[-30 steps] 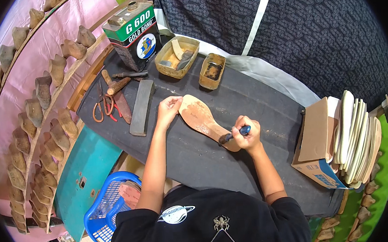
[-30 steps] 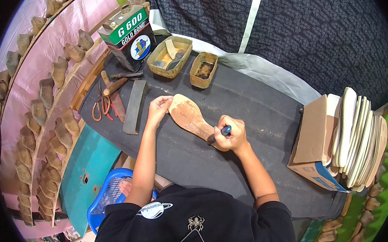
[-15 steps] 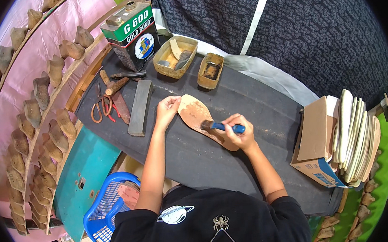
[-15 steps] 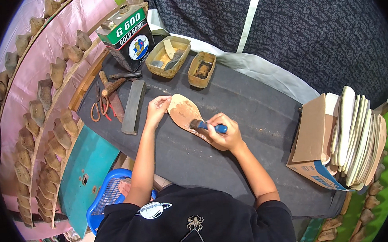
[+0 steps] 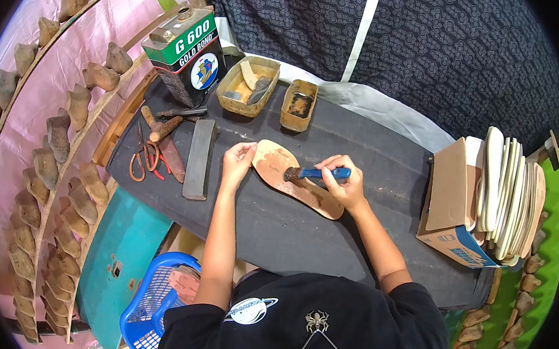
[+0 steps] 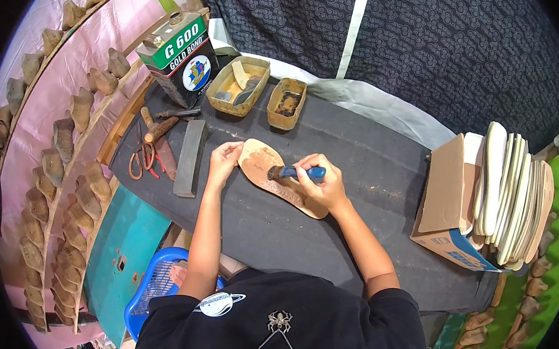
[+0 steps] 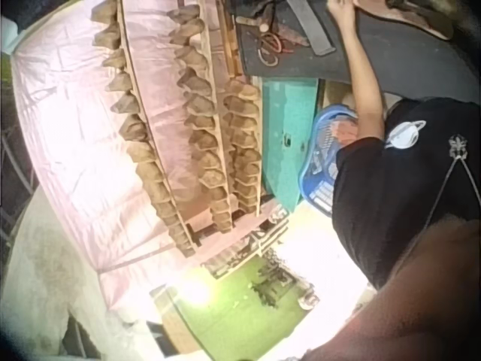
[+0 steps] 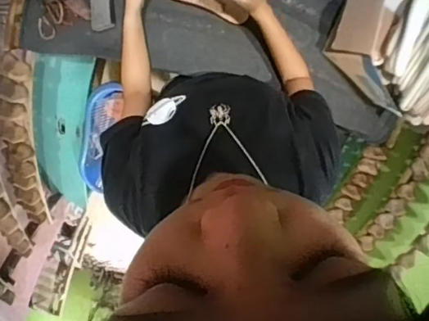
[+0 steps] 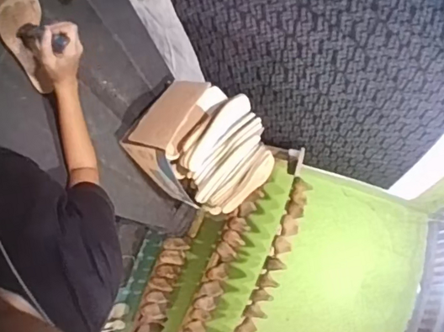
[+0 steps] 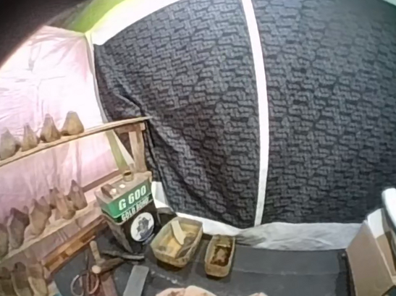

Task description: Apply adhesive to the surface of shoe insoles using a brush.

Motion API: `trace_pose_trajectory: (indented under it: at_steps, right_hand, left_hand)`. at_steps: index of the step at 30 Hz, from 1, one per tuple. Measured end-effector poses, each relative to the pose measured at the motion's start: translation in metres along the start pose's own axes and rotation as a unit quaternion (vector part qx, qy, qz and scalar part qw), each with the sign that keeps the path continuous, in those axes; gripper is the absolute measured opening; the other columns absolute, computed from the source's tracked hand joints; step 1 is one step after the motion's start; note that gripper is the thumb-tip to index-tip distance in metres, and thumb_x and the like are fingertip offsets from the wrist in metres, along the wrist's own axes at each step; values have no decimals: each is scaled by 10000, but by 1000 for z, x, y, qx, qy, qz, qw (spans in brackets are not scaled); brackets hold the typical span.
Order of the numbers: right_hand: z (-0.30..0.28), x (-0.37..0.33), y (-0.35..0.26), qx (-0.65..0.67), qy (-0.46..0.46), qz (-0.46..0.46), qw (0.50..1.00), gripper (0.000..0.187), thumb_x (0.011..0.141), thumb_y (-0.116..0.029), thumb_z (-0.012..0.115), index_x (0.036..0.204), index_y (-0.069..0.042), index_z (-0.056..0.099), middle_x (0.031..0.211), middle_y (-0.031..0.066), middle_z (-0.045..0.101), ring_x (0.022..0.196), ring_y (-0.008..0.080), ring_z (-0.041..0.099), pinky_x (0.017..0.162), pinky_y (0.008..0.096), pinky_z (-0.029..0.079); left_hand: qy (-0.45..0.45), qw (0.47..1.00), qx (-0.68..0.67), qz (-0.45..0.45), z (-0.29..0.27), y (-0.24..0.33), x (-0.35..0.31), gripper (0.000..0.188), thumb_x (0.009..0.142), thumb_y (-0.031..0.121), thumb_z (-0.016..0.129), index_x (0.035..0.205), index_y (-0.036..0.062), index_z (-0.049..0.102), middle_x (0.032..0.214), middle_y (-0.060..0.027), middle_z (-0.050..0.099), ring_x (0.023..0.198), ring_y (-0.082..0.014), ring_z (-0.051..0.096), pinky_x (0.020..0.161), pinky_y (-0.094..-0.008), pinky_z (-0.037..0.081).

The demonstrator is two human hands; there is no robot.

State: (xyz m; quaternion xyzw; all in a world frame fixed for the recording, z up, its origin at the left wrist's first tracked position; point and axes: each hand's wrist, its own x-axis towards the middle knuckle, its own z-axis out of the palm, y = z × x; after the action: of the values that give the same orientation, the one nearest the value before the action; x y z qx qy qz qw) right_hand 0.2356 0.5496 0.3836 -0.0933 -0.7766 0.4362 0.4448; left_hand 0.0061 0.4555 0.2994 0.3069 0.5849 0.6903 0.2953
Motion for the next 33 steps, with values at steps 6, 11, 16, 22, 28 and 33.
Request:
trace_pose_trajectory:
  at_steps: [6, 11, 16, 22, 28, 33]
  right_hand:
    - [-24, -5, 7, -3, 5, -6, 1000, 148, 758, -54, 549, 681, -31, 425, 630, 73, 522, 539, 113, 505, 499, 225, 399]
    - [-33, 1, 6, -29, 13, 11, 999, 141, 731, -29, 529, 648, -29, 415, 575, 48, 488, 497, 93, 467, 467, 220, 370]
    - [-17, 9, 3, 38, 69, 54, 995, 144, 783, -79, 556, 710, -20, 447, 674, 79, 556, 566, 109, 522, 526, 227, 420]
    - [-12, -7, 24, 42, 38, 67, 996, 141, 784, -72, 555, 746, -20, 429, 716, 95, 555, 669, 144, 554, 613, 253, 440]
    - [-38, -5, 12, 4, 58, 24, 998, 177, 775, -75, 539, 674, -31, 401, 595, 54, 491, 537, 111, 504, 499, 224, 400]
    - [-31, 12, 18, -14, 64, 13, 998, 177, 787, -93, 539, 680, -34, 411, 609, 45, 507, 516, 98, 489, 475, 212, 385]
  left_hand:
    - [6, 1000, 3, -7, 3, 7, -1, 188, 816, 93, 554, 933, -53, 569, 821, -59, 606, 715, -73, 563, 636, -186, 452]
    - [5, 1000, -15, -10, 1, 2, 1, 186, 816, 91, 553, 931, -53, 570, 815, -60, 606, 714, -74, 563, 629, -184, 452]
    - [5, 999, -29, -15, 5, 8, -1, 188, 819, 93, 549, 930, -57, 569, 819, -67, 605, 727, -78, 565, 627, -183, 454]
    - [13, 1000, -7, 7, 2, 2, 0, 192, 817, 96, 551, 927, -60, 570, 835, -70, 607, 737, -81, 566, 644, -190, 456]
    - [6, 1000, 3, -12, 0, 3, 1, 197, 817, 99, 552, 934, -59, 572, 837, -70, 608, 728, -81, 567, 643, -192, 456]
    - [8, 1000, -9, -18, 3, 7, 0, 202, 818, 109, 557, 936, -55, 572, 831, -68, 608, 719, -82, 567, 639, -194, 458]
